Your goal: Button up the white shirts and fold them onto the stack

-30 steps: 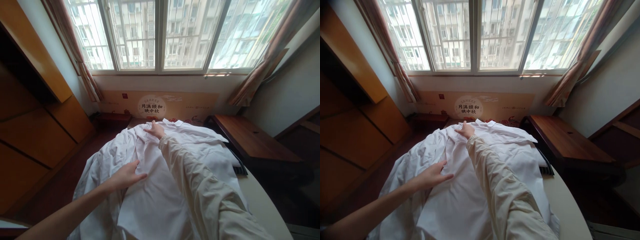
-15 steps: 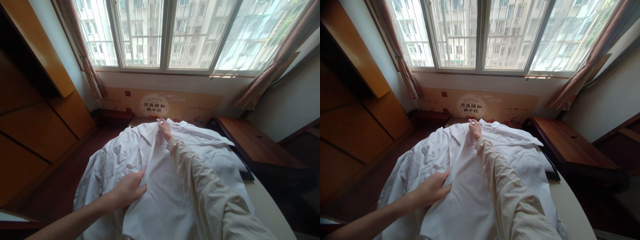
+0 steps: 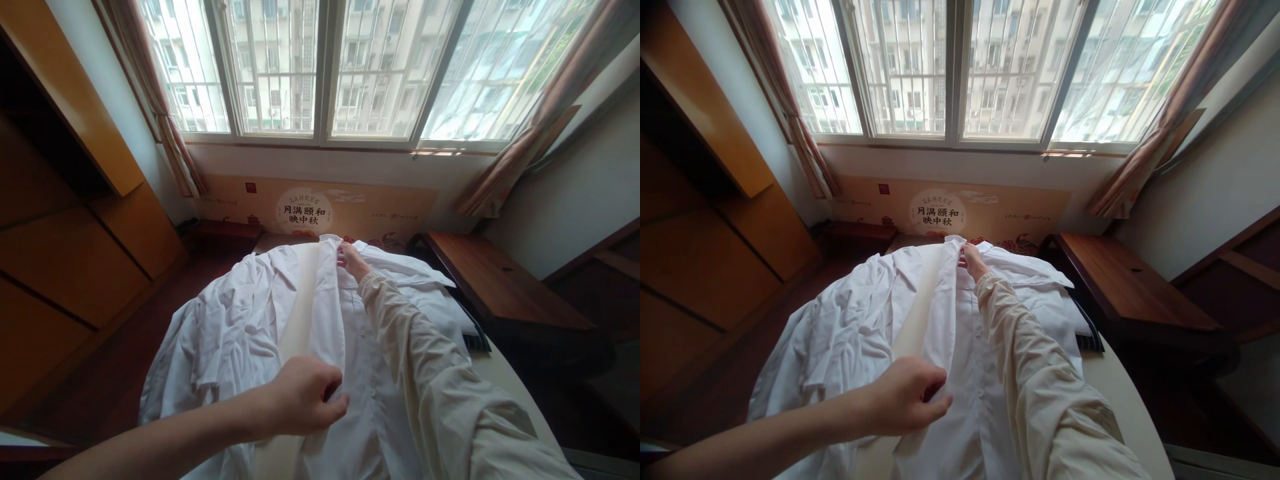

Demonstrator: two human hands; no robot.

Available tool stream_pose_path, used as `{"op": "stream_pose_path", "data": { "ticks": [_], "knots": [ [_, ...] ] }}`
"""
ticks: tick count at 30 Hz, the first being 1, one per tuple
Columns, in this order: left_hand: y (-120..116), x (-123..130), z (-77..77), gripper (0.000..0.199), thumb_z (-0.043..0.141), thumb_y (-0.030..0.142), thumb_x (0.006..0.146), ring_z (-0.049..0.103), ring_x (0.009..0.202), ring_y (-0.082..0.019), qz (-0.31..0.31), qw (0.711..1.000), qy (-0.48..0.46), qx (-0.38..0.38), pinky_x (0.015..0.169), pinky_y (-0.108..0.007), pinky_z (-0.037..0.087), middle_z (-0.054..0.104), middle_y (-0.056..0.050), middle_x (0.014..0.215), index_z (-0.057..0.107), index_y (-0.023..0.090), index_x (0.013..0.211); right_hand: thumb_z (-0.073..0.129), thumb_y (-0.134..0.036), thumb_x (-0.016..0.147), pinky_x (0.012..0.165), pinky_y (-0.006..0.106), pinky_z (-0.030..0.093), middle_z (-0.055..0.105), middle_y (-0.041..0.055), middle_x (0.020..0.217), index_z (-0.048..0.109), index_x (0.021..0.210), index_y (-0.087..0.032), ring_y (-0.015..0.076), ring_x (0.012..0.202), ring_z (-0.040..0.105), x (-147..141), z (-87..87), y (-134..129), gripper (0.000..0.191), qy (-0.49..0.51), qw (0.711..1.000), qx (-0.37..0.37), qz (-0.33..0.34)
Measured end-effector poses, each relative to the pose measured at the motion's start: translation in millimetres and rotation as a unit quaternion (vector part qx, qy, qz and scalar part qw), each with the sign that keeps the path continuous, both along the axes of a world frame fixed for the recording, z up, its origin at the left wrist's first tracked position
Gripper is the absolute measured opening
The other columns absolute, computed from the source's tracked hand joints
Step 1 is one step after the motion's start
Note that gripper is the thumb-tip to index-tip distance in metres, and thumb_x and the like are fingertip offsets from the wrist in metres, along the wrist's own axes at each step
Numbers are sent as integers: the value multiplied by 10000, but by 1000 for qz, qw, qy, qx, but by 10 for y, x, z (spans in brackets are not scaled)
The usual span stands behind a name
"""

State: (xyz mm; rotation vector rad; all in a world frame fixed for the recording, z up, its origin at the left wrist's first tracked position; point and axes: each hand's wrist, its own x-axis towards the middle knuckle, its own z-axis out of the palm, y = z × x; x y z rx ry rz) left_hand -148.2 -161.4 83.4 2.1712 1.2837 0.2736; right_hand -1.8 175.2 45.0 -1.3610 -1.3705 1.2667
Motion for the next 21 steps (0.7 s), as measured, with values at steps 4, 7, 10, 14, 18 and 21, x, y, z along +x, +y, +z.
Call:
{"op": "stream_pose_path", "data": {
  "ticks": [4,7,10,14,18,21],
  "knots": [
    [20,306,-167,319,642,461,937,653,664,-183,-42,999,27,20,594,-289,341,737,-53,710,717,226,734,686,-284,858,621,286,594,681,47,827,593,910,-188,166,680,657,152,17,-31,143,-8,1000,-22,18],
    [40,471,-263,314,625,455,946,699,681,-206,-67,996,49,28,614,-293,390,777,-77,745,770,235,775,714,-174,805,610,249,571,710,34,829,638,921,-177,152,690,654,237,-31,-19,139,-40,999,-3,4],
    [38,556,-303,326,610,453,953,734,714,-230,-85,994,69,26,624,-297,426,796,-104,766,809,235,815,704,-158,813,611,237,550,723,23,821,678,958,-173,155,695,652,319,-123,24,149,-93,995,25,-20],
    [-15,603,-303,366,586,457,968,763,728,-257,-115,990,80,19,598,-316,424,810,-134,795,835,224,833,704,-179,814,681,262,557,738,55,834,695,936,-154,203,770,687,420,-245,88,125,-184,980,56,-44],
    [-68,630,-299,351,602,441,964,769,720,-261,-117,990,71,21,594,-326,425,809,-132,787,830,224,808,648,-221,883,833,304,574,780,122,1080,682,1117,-161,259,984,728,470,-286,140,243,-255,960,100,-55],
    [-93,627,-311,364,610,461,967,769,716,-252,-110,992,56,21,608,-325,435,807,-127,771,830,234,786,617,-281,939,892,347,577,777,157,1178,627,1294,-169,292,1050,735,490,-282,134,372,-301,943,137,-39]
  ]
}}
